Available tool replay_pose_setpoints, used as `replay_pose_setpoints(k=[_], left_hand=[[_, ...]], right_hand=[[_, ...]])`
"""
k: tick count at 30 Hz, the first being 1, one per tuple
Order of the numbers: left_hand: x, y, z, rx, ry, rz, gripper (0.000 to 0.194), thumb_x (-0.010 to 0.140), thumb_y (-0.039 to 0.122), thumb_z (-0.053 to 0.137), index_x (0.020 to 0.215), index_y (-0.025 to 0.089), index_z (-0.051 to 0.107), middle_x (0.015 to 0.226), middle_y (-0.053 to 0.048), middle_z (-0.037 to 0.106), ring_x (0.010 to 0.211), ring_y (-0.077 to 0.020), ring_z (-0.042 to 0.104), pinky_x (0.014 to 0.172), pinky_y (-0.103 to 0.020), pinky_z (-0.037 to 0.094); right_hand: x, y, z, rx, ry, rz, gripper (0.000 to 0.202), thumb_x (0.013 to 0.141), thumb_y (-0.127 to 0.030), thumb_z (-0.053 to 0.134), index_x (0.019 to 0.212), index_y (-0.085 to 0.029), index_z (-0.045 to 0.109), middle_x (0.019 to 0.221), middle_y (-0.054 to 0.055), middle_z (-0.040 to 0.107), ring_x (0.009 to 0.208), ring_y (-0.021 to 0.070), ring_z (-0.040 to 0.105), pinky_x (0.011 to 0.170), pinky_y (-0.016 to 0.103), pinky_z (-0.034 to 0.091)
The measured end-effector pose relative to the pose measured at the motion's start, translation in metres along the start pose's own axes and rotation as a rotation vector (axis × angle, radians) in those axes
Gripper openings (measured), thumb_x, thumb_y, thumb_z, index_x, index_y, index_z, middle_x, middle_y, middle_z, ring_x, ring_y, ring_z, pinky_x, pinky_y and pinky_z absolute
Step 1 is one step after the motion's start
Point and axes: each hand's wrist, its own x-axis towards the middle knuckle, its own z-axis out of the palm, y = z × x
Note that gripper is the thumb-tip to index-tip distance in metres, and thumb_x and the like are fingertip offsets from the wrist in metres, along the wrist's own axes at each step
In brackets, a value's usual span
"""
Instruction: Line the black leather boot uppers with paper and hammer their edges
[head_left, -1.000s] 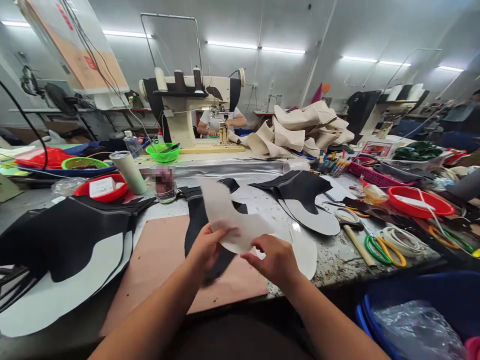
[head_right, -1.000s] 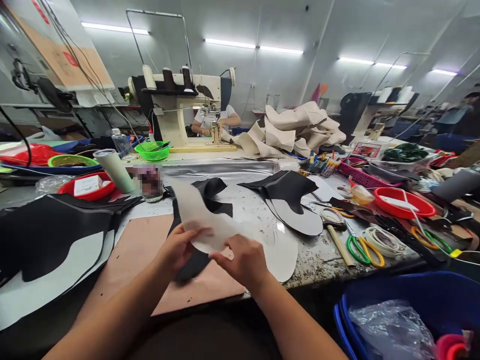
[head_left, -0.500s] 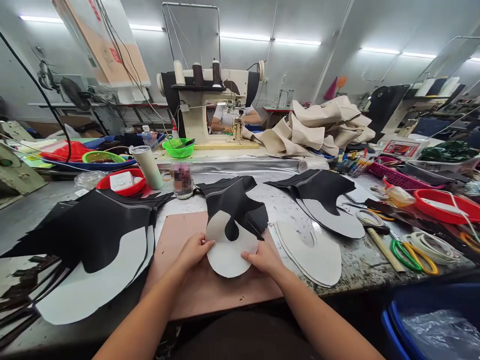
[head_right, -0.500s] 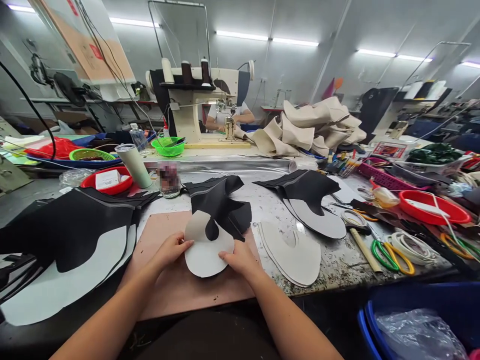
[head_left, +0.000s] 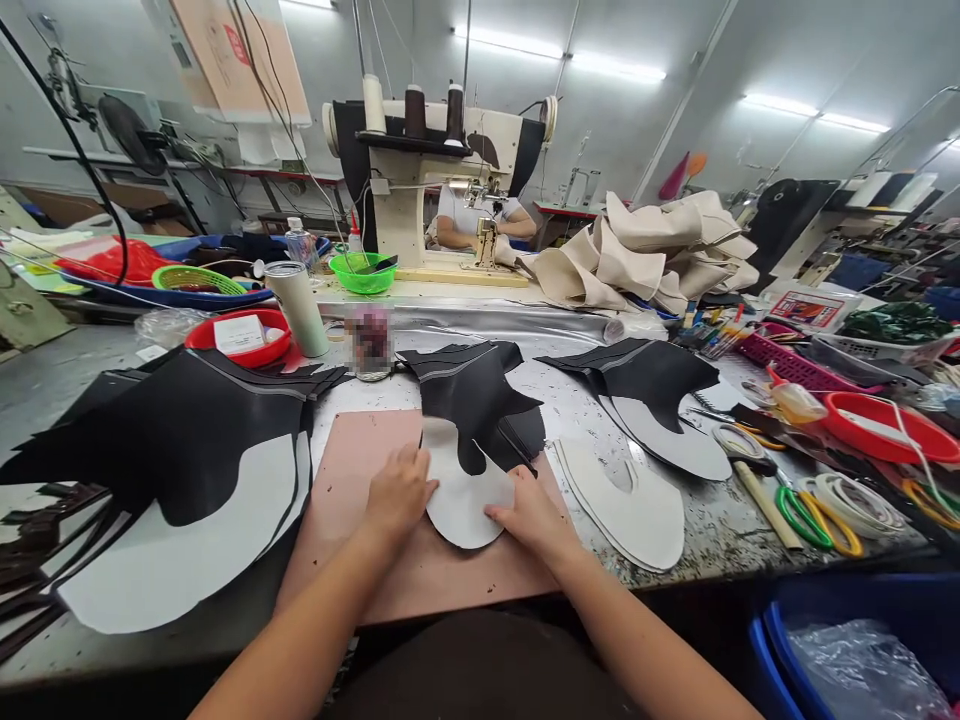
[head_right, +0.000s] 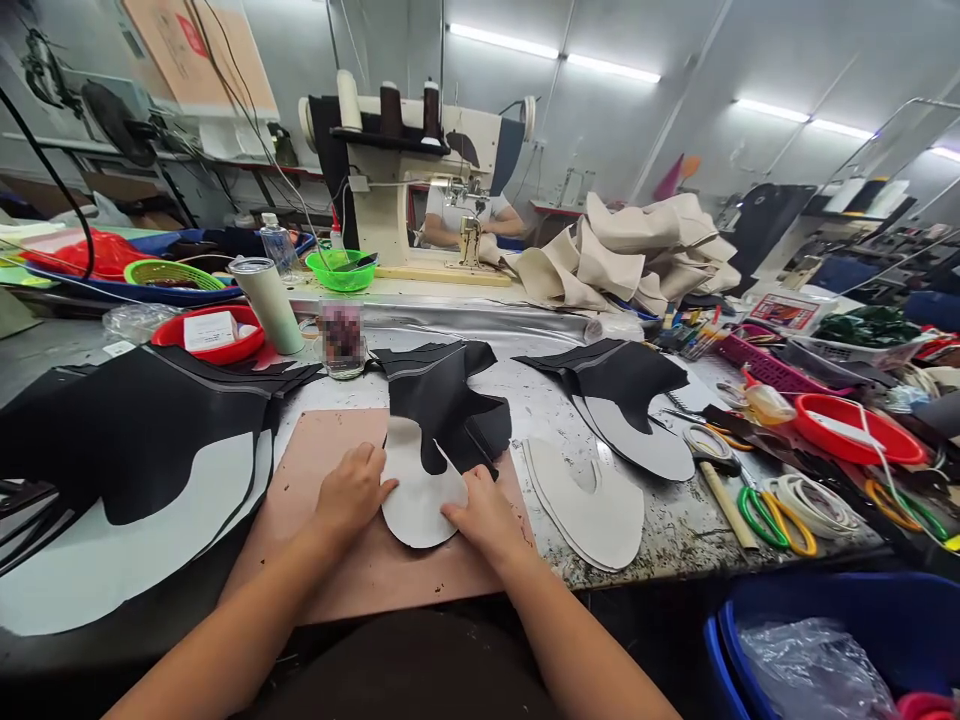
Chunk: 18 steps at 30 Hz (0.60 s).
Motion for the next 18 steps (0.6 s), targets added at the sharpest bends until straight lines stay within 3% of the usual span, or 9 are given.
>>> replay_pose_setpoints(k=[2,4,6,9,15,18], left_hand=[[-0.008,0.009,0.008,0.119,-0.048,0.307,0.027,0.083,0.029,0.049,0.105,0.015,0.055,0.122,-0.014,0.049,0.116,-0.0295,0.041,0.095,-0.040,0.031],[-0.014,0.015,0.017,0.159,-0.200,0.604,0.052,0.085,0.048,0.043,0.125,0.014,0.044,0.137,-0.014,0.037,0.127,-0.0290,0.029,0.103,-0.042,0.022],[-0.017,0.018,0.024,0.181,-0.355,0.730,0.077,0.080,0.065,0.034,0.136,0.012,0.027,0.143,-0.016,0.024,0.132,-0.0292,0.018,0.106,-0.044,0.015],[-0.017,0.020,0.027,0.228,-0.459,0.710,0.089,0.076,0.073,0.025,0.140,0.011,0.017,0.144,-0.018,0.014,0.133,-0.0305,0.010,0.107,-0.046,0.010],[-0.016,0.026,0.022,0.220,-0.465,0.651,0.097,0.069,0.079,0.026,0.140,0.013,0.017,0.144,-0.019,0.012,0.133,-0.0326,0.010,0.106,-0.048,0.010],[-0.015,0.029,0.020,0.221,-0.479,0.624,0.095,0.069,0.079,0.027,0.140,0.016,0.019,0.144,-0.019,0.012,0.132,-0.0337,0.012,0.105,-0.050,0.012]], right_hand=[[0.006,0.004,-0.006,0.011,-0.006,-0.034,0.027,0.061,-0.024,0.065,0.086,-0.020,0.055,0.093,0.004,0.057,0.086,0.0201,0.055,0.076,0.032,0.042],[0.017,0.012,-0.015,0.063,-0.018,-0.006,0.035,0.062,-0.024,0.065,0.096,-0.020,0.054,0.082,0.000,0.059,0.079,0.0176,0.056,0.071,0.029,0.043],[0.027,0.021,-0.025,0.091,-0.004,0.043,0.037,0.065,-0.022,0.061,0.101,-0.018,0.053,0.072,-0.002,0.059,0.070,0.0152,0.057,0.065,0.027,0.043],[0.037,0.032,-0.031,0.088,0.063,0.073,0.030,0.067,-0.019,0.059,0.096,-0.018,0.054,0.067,-0.003,0.059,0.065,0.0136,0.057,0.061,0.025,0.043],[0.040,0.034,-0.023,0.009,0.164,0.041,0.017,0.069,-0.019,0.058,0.086,-0.019,0.055,0.065,-0.003,0.062,0.063,0.0131,0.058,0.059,0.023,0.043],[0.039,0.032,-0.018,-0.102,0.216,-0.022,0.013,0.072,-0.017,0.055,0.085,-0.018,0.056,0.072,0.002,0.062,0.068,0.0166,0.058,0.063,0.028,0.043]])
